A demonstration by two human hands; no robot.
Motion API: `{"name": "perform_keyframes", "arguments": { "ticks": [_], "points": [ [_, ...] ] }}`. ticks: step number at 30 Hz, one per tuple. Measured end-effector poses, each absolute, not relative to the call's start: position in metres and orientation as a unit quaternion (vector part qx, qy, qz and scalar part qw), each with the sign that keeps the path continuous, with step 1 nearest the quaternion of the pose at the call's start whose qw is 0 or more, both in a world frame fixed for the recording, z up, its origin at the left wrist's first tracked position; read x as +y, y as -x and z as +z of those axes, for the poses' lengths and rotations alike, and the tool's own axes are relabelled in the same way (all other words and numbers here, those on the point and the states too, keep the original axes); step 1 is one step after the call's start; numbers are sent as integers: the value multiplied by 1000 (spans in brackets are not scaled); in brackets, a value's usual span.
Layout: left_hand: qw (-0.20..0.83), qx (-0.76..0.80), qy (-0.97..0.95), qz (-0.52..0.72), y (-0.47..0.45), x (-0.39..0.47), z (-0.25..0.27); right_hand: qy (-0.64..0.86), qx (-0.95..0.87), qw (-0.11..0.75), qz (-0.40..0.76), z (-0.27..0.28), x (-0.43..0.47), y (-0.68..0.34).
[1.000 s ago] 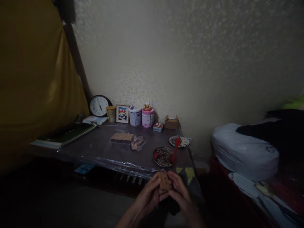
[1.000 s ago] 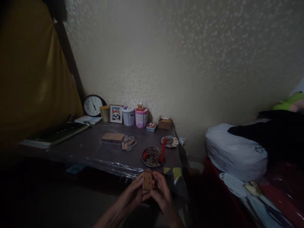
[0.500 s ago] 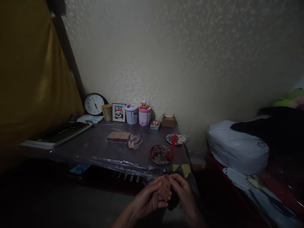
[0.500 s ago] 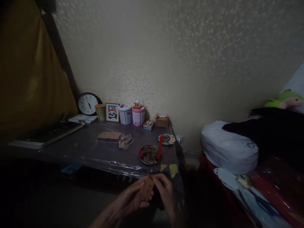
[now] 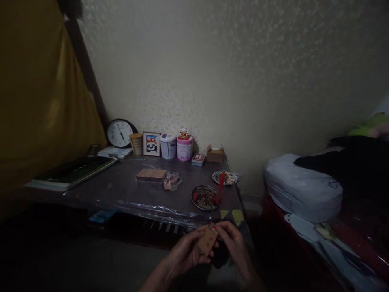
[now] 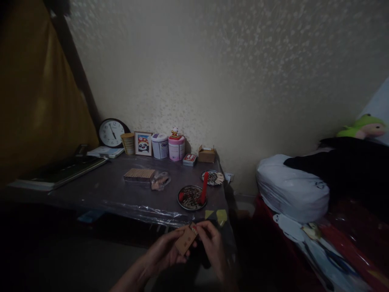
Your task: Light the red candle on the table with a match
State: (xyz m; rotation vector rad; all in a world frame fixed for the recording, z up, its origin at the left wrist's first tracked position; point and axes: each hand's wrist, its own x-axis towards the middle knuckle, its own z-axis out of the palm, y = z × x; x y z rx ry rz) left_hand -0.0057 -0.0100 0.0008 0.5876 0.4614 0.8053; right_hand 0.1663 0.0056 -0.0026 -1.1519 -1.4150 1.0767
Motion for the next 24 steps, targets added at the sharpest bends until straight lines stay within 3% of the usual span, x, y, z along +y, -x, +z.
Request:
{"name": "perform_keyframes", "arguments": {
  "ticks": [13, 24],
  "points": [
    [761, 348, -370, 403, 5, 2, -13, 457, -753, 400, 254, 2, -2, -162],
    [728, 379, -394, 414, 13, 4, -6, 461, -758, 391, 245, 3, -4, -160]
  ]
}}
